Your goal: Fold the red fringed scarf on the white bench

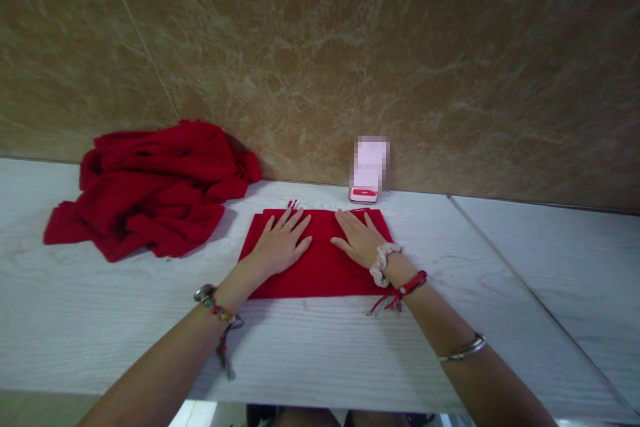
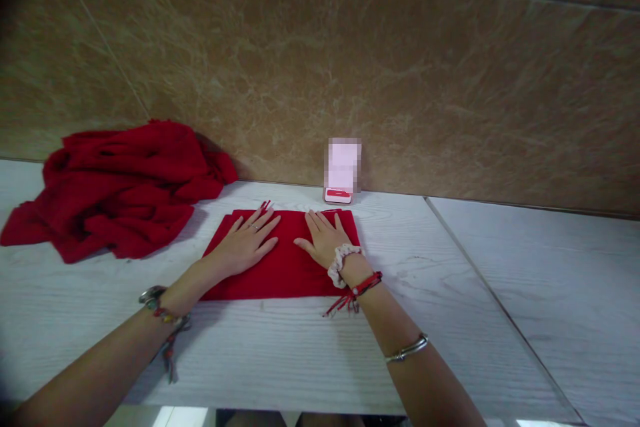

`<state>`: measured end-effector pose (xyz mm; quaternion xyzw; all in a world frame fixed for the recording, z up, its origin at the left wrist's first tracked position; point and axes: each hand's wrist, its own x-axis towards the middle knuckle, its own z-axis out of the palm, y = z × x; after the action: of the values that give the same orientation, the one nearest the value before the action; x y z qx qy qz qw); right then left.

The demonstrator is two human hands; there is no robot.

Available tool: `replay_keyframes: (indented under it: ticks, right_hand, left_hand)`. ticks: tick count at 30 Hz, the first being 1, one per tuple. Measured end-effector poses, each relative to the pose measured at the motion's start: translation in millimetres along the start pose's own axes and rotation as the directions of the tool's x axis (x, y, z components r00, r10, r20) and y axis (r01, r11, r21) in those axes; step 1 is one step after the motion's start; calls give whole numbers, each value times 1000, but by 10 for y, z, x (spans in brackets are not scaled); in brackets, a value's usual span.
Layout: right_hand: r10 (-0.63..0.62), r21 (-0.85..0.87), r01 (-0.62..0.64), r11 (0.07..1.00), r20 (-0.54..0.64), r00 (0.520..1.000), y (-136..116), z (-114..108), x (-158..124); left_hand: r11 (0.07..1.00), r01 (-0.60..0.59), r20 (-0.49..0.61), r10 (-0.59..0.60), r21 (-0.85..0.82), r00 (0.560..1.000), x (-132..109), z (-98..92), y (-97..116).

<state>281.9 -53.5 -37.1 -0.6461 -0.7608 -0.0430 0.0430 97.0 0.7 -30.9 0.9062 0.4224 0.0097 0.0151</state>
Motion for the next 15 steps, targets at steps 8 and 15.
replay_keyframes:
  ticks: [8, 15]
  right_hand:
    - [165, 5, -165, 986, -52, 985, 226, 60, -114]
    - [15, 86, -12, 996, -29, 999, 334, -143, 274]
  left_hand:
    - [1000, 4, -6, -4, -12, 1000, -4, -14, 5]
    - [1000, -11, -44, 11, -21, 999, -2, 17, -11]
